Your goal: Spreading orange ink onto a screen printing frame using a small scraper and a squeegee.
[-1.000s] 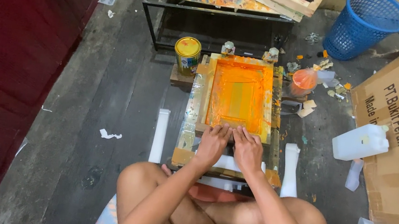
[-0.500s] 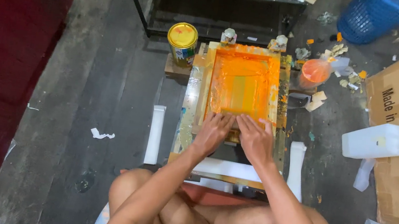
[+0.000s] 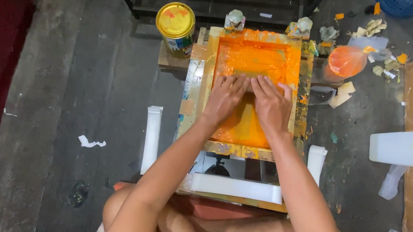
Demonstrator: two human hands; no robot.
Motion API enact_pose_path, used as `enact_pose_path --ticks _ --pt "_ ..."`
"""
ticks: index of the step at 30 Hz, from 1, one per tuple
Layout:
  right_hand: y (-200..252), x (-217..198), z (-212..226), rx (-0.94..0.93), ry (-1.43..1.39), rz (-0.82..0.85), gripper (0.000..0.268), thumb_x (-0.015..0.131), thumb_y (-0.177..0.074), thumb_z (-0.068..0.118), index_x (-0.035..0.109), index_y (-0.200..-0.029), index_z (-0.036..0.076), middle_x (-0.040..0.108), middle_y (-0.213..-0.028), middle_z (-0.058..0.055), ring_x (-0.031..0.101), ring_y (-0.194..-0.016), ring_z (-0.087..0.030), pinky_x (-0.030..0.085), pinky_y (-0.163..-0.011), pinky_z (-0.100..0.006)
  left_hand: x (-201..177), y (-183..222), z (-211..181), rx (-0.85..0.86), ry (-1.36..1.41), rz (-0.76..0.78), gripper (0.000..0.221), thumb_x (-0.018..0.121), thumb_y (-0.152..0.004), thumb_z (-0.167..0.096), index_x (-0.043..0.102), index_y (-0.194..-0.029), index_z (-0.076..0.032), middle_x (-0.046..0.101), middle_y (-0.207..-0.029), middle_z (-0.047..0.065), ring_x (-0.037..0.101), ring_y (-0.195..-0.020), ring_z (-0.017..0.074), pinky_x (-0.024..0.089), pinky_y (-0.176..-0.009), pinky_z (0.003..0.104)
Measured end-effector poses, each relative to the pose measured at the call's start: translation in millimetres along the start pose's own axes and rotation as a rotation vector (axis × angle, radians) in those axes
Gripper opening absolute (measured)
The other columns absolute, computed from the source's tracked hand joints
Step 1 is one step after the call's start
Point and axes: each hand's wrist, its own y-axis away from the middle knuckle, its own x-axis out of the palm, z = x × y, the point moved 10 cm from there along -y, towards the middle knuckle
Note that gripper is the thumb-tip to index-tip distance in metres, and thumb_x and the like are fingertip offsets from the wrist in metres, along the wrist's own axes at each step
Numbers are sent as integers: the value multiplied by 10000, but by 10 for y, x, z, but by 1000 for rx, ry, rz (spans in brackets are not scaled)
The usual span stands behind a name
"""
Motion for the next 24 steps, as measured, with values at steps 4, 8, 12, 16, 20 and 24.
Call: enact_pose_path --ticks 4,8,12,16,20,24 --pt "-20 132 -90 -5 -4 12 364 723 -932 26 747 -1271 158 756 -1235 -49 671 -1238 -181 376 -1096 -407 73 -41 32 -21 20 14 381 753 -854 -13 731 -1234 -30 762 -1133 153 627 -1047 292 486 -874 431" --pt "104 163 -88 -10 15 55 367 704 -934 65 739 -1271 204 756 -1228 -5 673 -1226 -140 361 -1088 -393 -149 -46 -36 -35 44 24 345 744 -846 -10 749 -1189 -48 770 -1066 129 632 -1023 286 469 -848 411" --pt "313 128 -36 4 5 133 388 682 -912 111 727 -1264 267 756 -1218 45 681 -1195 -101 360 -1070 -378 -384 43 -127 -78 78 46 268 701 -855 -43 770 -1095 -141 774 -920 36 656 -946 239 461 -809 387" --pt "431 -288 232 27 -16 162 418 706 -870 51 744 -1241 240 765 -1188 44 692 -1164 -119 399 -1019 -375 -206 389 -210 -90 90 68 210 683 -842 -124 759 -1017 -212 743 -826 6 658 -947 224 466 -807 383" --pt "670 -423 370 71 -40 261 371 749 -834 89 758 -1168 250 775 -1110 78 716 -1075 -120 406 -985 -374 -161 615 -363 -125 134 200 137 707 -767 -144 767 -867 -216 715 -709 1 675 -939 233 461 -805 393" --pt "915 -622 557 123 -24 387 340 751 -855 135 752 -1173 255 783 -1056 81 735 -1007 -143 405 -964 -364 -708 634 -632 -139 158 361 29 770 -735 -145 773 -755 -166 709 -698 35 689 -903 276 463 -802 412"
